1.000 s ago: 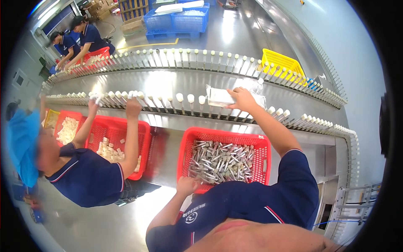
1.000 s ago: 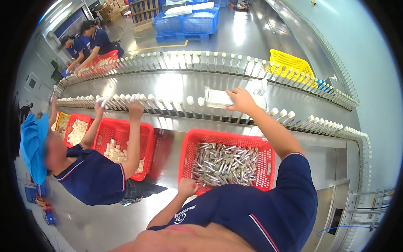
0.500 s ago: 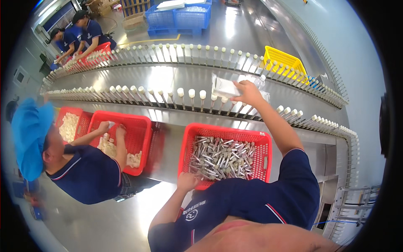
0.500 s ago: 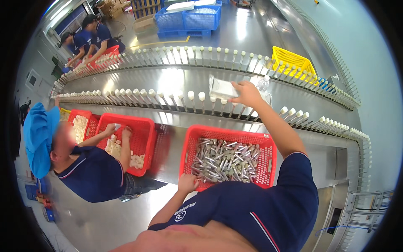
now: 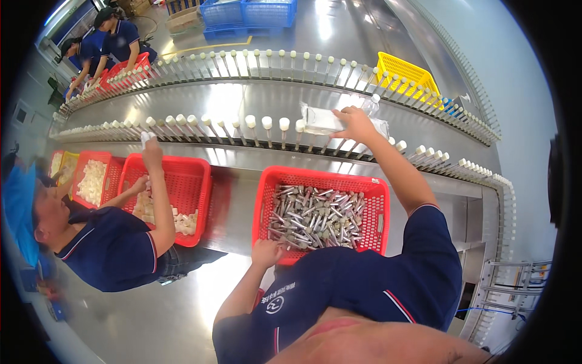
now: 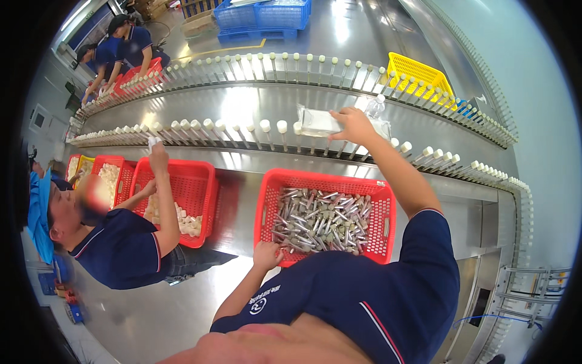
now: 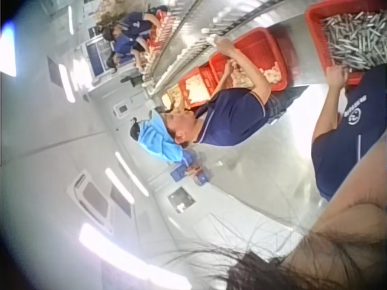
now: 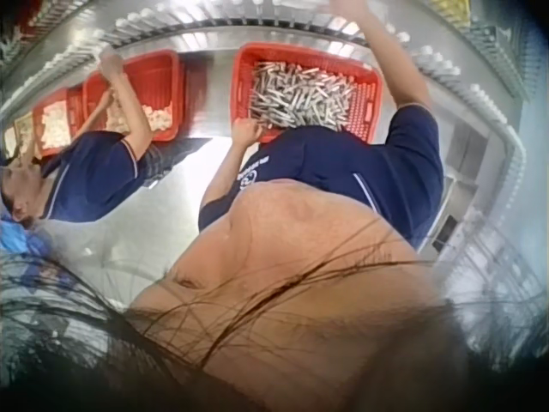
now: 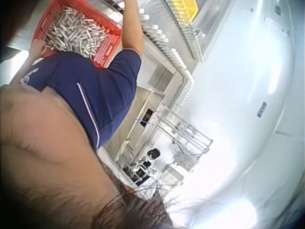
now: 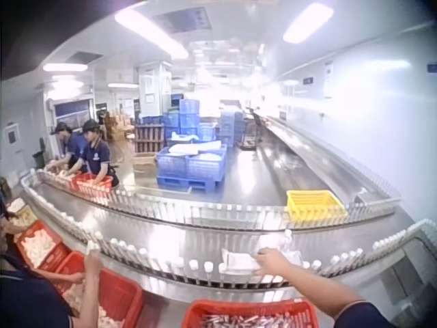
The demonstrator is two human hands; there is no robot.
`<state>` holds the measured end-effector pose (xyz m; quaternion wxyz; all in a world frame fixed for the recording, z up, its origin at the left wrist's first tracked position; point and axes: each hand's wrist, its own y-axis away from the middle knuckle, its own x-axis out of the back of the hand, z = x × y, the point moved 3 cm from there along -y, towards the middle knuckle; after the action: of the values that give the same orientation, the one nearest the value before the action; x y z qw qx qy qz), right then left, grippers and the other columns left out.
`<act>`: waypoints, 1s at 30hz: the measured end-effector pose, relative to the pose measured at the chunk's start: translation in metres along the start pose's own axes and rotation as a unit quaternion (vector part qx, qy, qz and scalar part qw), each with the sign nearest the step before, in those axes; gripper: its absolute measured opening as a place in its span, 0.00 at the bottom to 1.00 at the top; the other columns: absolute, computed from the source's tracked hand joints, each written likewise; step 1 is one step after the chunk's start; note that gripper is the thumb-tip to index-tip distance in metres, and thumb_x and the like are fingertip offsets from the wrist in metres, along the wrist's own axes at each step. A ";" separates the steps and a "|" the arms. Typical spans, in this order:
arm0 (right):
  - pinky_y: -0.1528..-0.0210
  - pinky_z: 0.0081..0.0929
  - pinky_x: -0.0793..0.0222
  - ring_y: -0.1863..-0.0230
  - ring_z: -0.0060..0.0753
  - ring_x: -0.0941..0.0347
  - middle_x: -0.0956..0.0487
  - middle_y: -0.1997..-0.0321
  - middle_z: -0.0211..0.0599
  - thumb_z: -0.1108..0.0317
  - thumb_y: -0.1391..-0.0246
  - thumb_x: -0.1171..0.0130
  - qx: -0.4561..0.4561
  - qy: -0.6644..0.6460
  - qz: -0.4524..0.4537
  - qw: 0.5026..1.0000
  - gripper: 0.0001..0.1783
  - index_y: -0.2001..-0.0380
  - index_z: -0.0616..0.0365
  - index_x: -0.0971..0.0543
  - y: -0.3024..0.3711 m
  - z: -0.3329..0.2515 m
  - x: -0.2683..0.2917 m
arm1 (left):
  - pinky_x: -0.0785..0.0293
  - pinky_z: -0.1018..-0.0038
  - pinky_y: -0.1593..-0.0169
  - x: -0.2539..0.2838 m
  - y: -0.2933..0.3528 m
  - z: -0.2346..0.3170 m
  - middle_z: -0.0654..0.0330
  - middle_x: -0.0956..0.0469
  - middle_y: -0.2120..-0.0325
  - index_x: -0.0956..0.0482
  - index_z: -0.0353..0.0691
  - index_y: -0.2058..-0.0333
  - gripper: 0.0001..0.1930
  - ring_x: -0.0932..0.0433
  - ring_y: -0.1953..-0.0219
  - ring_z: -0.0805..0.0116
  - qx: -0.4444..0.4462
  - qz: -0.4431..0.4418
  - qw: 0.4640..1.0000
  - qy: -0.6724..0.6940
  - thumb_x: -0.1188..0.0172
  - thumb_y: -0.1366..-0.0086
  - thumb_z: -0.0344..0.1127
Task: The person assembles components by picking up white caps and metal tubes from red baskets and fitting them onto the ends of rods on a conveyor belt. The person also handles a white rectangular object, moving it along the conveyor surface.
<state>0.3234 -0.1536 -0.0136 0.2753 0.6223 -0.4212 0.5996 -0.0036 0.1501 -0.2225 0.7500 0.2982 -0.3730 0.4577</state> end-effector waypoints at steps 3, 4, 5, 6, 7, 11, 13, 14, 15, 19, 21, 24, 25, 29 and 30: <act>0.51 0.37 0.33 0.57 0.44 0.28 0.23 0.59 0.44 0.46 0.68 0.30 0.012 0.010 0.018 1.000 0.41 0.48 0.55 0.24 -0.003 0.007 0.003 | 0.34 0.63 0.60 0.000 -0.007 0.006 0.59 0.24 0.77 0.20 0.44 0.72 0.10 0.24 0.70 0.60 0.008 -0.019 1.000 0.009 0.43 0.47 0.43; 0.51 0.37 0.33 0.56 0.44 0.29 0.23 0.59 0.44 0.46 0.68 0.30 -0.002 -0.010 0.035 0.999 0.41 0.48 0.55 0.24 -0.005 0.004 0.007 | 0.34 0.64 0.60 0.000 -0.006 0.004 0.59 0.24 0.77 0.20 0.44 0.72 0.11 0.24 0.69 0.60 0.006 -0.013 1.000 0.011 0.43 0.47 0.43; 0.51 0.37 0.33 0.56 0.44 0.29 0.23 0.59 0.44 0.45 0.68 0.30 -0.015 -0.031 0.053 0.998 0.42 0.48 0.54 0.24 -0.007 0.002 0.008 | 0.34 0.64 0.59 0.000 -0.004 0.003 0.59 0.24 0.77 0.20 0.44 0.72 0.11 0.24 0.69 0.61 0.003 -0.007 1.000 0.013 0.43 0.47 0.44; 0.50 0.36 0.34 0.55 0.44 0.29 0.23 0.59 0.44 0.45 0.68 0.30 -0.004 -0.046 0.058 0.997 0.42 0.48 0.54 0.24 -0.011 -0.001 0.004 | 0.34 0.64 0.59 -0.002 -0.003 0.002 0.59 0.24 0.77 0.20 0.44 0.72 0.11 0.24 0.69 0.61 0.009 -0.008 1.000 0.013 0.43 0.47 0.44; 0.50 0.36 0.34 0.55 0.44 0.29 0.23 0.59 0.44 0.45 0.68 0.30 -0.003 -0.049 0.057 0.997 0.42 0.48 0.54 0.24 -0.011 -0.003 -0.001 | 0.34 0.64 0.59 -0.002 -0.005 0.001 0.59 0.24 0.76 0.20 0.44 0.72 0.11 0.23 0.69 0.61 0.007 -0.002 1.000 0.014 0.43 0.47 0.44; 0.51 0.36 0.33 0.55 0.46 0.29 0.23 0.61 0.44 0.48 0.68 0.29 0.009 -0.003 -0.016 1.000 0.41 0.48 0.56 0.25 -0.011 0.003 -0.007 | 0.34 0.63 0.62 0.002 -0.006 0.006 0.59 0.22 0.77 0.18 0.47 0.69 0.12 0.22 0.70 0.61 -0.002 -0.026 1.000 -0.009 0.48 0.43 0.44; 0.52 0.37 0.32 0.56 0.47 0.28 0.23 0.60 0.46 0.48 0.68 0.28 -0.009 -0.035 0.019 0.999 0.41 0.48 0.55 0.25 -0.010 0.006 -0.001 | 0.34 0.63 0.63 0.000 -0.007 0.002 0.59 0.22 0.78 0.18 0.47 0.69 0.12 0.22 0.71 0.61 -0.001 -0.020 1.000 -0.012 0.48 0.43 0.44; 0.52 0.38 0.32 0.57 0.48 0.28 0.23 0.60 0.47 0.48 0.69 0.28 -0.019 -0.052 0.037 0.998 0.41 0.49 0.56 0.24 -0.012 -0.001 0.005 | 0.34 0.63 0.64 -0.002 -0.006 0.001 0.59 0.22 0.78 0.18 0.47 0.70 0.12 0.23 0.72 0.61 -0.004 -0.016 1.000 -0.014 0.48 0.43 0.44; 0.52 0.38 0.32 0.57 0.48 0.28 0.23 0.60 0.47 0.48 0.69 0.28 -0.017 -0.053 0.035 0.998 0.41 0.49 0.56 0.24 -0.014 -0.004 0.002 | 0.34 0.62 0.65 -0.004 -0.005 0.000 0.59 0.22 0.79 0.19 0.47 0.70 0.12 0.23 0.73 0.60 -0.006 -0.012 1.000 -0.016 0.48 0.43 0.44; 0.51 0.37 0.32 0.55 0.48 0.28 0.23 0.59 0.47 0.48 0.68 0.28 0.007 -0.027 -0.003 1.000 0.41 0.49 0.57 0.24 -0.014 -0.008 -0.010 | 0.34 0.62 0.66 -0.001 -0.007 0.000 0.60 0.22 0.80 0.18 0.48 0.70 0.12 0.23 0.74 0.60 -0.023 0.023 0.999 -0.004 0.48 0.43 0.44; 0.49 0.37 0.33 0.53 0.48 0.29 0.23 0.56 0.49 0.50 0.68 0.27 -0.015 -0.033 -0.058 0.998 0.41 0.48 0.57 0.25 -0.018 -0.010 -0.005 | 0.34 0.64 0.61 0.001 -0.008 0.000 0.59 0.23 0.77 0.20 0.43 0.74 0.11 0.23 0.70 0.62 0.005 -0.028 1.000 0.006 0.45 0.46 0.44; 0.49 0.38 0.33 0.53 0.48 0.29 0.23 0.57 0.48 0.48 0.69 0.27 -0.007 -0.067 0.005 0.998 0.42 0.49 0.56 0.24 -0.022 -0.008 0.001 | 0.34 0.64 0.62 0.000 -0.008 0.001 0.59 0.23 0.77 0.20 0.43 0.74 0.12 0.23 0.70 0.62 0.004 -0.034 0.999 0.001 0.45 0.47 0.44; 0.50 0.38 0.33 0.54 0.48 0.29 0.23 0.58 0.47 0.47 0.69 0.28 -0.010 -0.095 0.045 0.994 0.42 0.49 0.57 0.24 -0.021 -0.012 0.006 | 0.34 0.64 0.62 -0.001 -0.008 0.000 0.59 0.23 0.77 0.20 0.43 0.74 0.12 0.23 0.70 0.62 0.001 -0.033 0.999 -0.001 0.45 0.47 0.44; 0.50 0.38 0.33 0.55 0.47 0.29 0.23 0.58 0.46 0.48 0.70 0.28 0.030 -0.016 -0.026 0.999 0.42 0.49 0.56 0.24 -0.017 -0.017 -0.022 | 0.33 0.63 0.64 -0.008 -0.003 -0.005 0.59 0.22 0.79 0.18 0.47 0.70 0.12 0.22 0.72 0.62 -0.002 -0.024 1.000 -0.010 0.47 0.44 0.45; 0.50 0.38 0.33 0.55 0.47 0.29 0.23 0.58 0.46 0.48 0.70 0.28 0.018 -0.017 -0.040 0.999 0.42 0.48 0.56 0.25 -0.016 -0.017 -0.022 | 0.34 0.64 0.61 -0.014 -0.003 -0.008 0.60 0.22 0.76 0.19 0.45 0.70 0.13 0.23 0.69 0.63 0.024 -0.074 0.997 -0.015 0.45 0.47 0.45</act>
<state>0.3293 -0.1269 -0.0301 0.2809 0.6538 -0.3896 0.5847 -0.0029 0.1492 -0.2384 0.7685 0.3497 -0.3502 0.4055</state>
